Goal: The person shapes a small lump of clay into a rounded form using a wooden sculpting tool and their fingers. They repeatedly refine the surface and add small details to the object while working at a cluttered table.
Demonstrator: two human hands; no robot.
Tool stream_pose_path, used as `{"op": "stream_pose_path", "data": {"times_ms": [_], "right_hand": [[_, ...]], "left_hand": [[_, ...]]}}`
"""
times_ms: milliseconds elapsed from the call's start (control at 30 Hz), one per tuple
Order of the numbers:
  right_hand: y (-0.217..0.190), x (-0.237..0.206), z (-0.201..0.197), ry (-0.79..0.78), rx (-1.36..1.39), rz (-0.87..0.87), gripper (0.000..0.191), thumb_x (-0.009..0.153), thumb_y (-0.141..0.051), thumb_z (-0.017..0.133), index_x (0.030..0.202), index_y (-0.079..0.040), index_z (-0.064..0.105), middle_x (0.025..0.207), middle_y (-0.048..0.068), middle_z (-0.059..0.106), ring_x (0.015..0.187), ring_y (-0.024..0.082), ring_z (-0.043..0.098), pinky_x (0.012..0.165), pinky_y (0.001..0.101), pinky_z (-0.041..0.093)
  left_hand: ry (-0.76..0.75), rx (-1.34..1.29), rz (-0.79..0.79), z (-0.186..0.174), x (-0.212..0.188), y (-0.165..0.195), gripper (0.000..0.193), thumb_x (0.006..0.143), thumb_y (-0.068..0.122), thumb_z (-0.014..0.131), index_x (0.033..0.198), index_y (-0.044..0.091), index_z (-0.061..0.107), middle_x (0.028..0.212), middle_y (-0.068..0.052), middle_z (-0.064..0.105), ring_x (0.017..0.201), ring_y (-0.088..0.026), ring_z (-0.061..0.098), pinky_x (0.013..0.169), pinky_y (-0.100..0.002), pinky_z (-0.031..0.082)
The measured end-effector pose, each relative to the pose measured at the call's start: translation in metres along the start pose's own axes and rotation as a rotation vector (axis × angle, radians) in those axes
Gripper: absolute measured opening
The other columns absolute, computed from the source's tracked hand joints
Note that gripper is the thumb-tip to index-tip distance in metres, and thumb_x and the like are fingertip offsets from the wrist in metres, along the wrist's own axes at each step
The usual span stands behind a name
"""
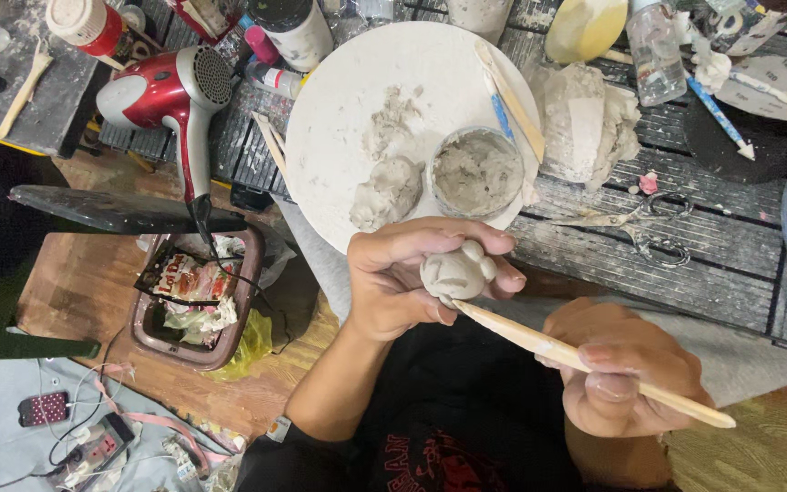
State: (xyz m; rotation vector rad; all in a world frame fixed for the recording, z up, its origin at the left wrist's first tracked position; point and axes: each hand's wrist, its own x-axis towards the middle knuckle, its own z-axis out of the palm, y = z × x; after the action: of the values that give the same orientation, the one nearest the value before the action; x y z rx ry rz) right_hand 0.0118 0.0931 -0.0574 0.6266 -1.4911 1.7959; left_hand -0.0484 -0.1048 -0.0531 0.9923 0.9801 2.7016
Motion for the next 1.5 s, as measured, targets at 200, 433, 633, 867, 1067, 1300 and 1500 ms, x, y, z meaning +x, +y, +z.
{"op": "stream_pose_path", "data": {"times_ms": [200,433,633,867,1067,1300,1500], "right_hand": [[-0.003,0.008,-0.01,-0.136,0.08,0.046,0.02,0.108,-0.023,0.06,0.103,-0.004,0.063,0.084,0.015,0.069,0.061,0.019,0.068,0.056,0.0402,0.059],[-0.003,-0.001,-0.009,0.007,-0.006,-0.063,0.018,0.102,-0.021,0.062,0.099,-0.003,0.061,0.081,0.008,0.066,0.063,0.017,0.067,0.056,0.0374,0.062],[-0.008,0.001,-0.018,-0.196,0.021,-0.106,0.014,0.094,-0.003,0.066,0.108,-0.007,0.065,0.08,0.005,0.068,0.069,0.014,0.069,0.06,0.036,0.065],[-0.01,-0.006,-0.03,-0.182,0.031,-0.052,0.013,0.099,-0.007,0.064,0.111,-0.009,0.066,0.083,0.006,0.07,0.069,0.017,0.069,0.06,0.0354,0.064],[-0.001,-0.003,-0.02,-0.026,0.009,-0.161,0.015,0.102,-0.019,0.062,0.104,-0.004,0.062,0.081,0.009,0.065,0.063,0.019,0.069,0.053,0.0393,0.063],[-0.016,0.008,-0.02,-0.16,-0.057,-0.072,0.018,0.105,-0.022,0.061,0.104,-0.005,0.064,0.082,0.007,0.065,0.062,0.021,0.069,0.054,0.0387,0.062],[-0.008,-0.002,-0.024,-0.07,0.065,-0.004,0.019,0.103,-0.023,0.064,0.102,-0.005,0.07,0.08,0.009,0.071,0.058,0.017,0.069,0.05,0.0365,0.059]], "left_hand": [[-0.009,0.003,-0.012,0.001,0.002,0.002,0.049,0.095,0.007,0.082,0.142,0.005,0.067,0.13,-0.036,0.063,0.108,-0.043,0.074,0.088,-0.054,0.066],[-0.017,0.008,-0.019,0.004,0.003,0.003,0.049,0.096,0.008,0.082,0.142,0.005,0.066,0.13,-0.036,0.063,0.107,-0.044,0.074,0.088,-0.054,0.066],[-0.013,0.068,-0.004,0.003,0.002,0.005,0.052,0.095,0.007,0.083,0.144,0.006,0.066,0.13,-0.035,0.064,0.108,-0.043,0.074,0.089,-0.052,0.066],[-0.044,0.108,0.042,0.004,0.003,0.004,0.053,0.094,0.007,0.082,0.144,0.007,0.065,0.131,-0.034,0.064,0.108,-0.042,0.074,0.093,-0.053,0.065],[-0.072,0.096,0.022,0.006,0.005,0.004,0.053,0.092,0.004,0.084,0.142,0.007,0.066,0.131,-0.034,0.064,0.112,-0.043,0.073,0.095,-0.056,0.065],[-0.103,0.129,0.039,0.004,0.008,0.004,0.054,0.091,0.003,0.084,0.142,0.007,0.066,0.132,-0.033,0.064,0.113,-0.042,0.073,0.095,-0.055,0.065],[-0.053,0.066,0.003,0.009,0.005,0.002,0.05,0.093,0.005,0.084,0.14,0.004,0.067,0.129,-0.034,0.064,0.109,-0.043,0.074,0.091,-0.055,0.066]]}}
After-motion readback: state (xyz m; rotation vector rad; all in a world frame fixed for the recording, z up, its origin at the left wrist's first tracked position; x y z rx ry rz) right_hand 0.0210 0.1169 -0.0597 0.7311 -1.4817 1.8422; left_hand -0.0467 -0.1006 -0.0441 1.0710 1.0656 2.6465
